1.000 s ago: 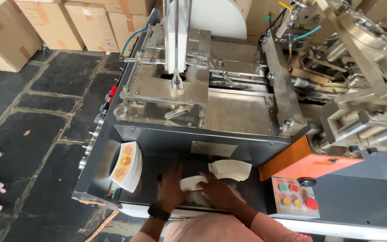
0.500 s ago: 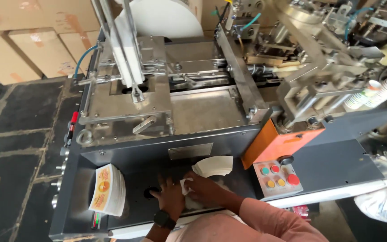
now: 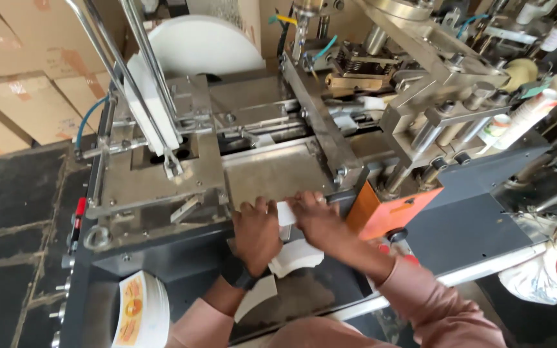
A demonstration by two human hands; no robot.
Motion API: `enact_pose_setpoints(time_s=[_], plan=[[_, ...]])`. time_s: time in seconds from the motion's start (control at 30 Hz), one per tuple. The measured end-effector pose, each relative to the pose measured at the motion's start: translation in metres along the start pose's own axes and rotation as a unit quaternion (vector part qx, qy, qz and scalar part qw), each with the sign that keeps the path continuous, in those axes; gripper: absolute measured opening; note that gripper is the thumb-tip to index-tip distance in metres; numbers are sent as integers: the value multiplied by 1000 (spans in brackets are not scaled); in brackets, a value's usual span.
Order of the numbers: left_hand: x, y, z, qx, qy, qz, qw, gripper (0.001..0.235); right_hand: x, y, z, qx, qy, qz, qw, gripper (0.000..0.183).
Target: Operating a paper cup manufacturing machine, loading blanks, and packing products.
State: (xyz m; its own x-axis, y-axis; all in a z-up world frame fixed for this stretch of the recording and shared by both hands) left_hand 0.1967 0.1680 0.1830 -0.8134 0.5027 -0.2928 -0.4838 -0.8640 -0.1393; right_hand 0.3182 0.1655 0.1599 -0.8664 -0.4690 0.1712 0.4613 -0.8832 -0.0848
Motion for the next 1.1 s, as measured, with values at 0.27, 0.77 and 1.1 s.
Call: enact_pose_setpoints(time_s=[0.27, 0.77, 1.1], plan=[[17, -3, -44, -94, 1, -68, 993, 36, -16, 17, -8, -108, 15, -21, 994, 38], [47, 99, -262, 57, 89, 164, 981, 36, -11, 118, -153, -2, -640, -352, 683, 67], [116, 86, -202, 67, 122, 166, 976, 49, -8, 78, -159, -113, 31, -192, 974, 54]])
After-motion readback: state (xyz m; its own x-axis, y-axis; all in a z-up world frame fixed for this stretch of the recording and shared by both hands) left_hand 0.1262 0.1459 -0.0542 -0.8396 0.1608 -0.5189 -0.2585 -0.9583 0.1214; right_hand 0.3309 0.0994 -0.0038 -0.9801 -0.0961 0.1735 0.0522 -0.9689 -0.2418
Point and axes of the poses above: each hand's wrist, its own y-axis away from the middle knuckle, its own z-axis out of the back of the hand, x = y × z, the point moved 6 cm from there along -y, towards the middle knuckle, and after that the axes turned 8 degrees about x, right-handed, at the moved point
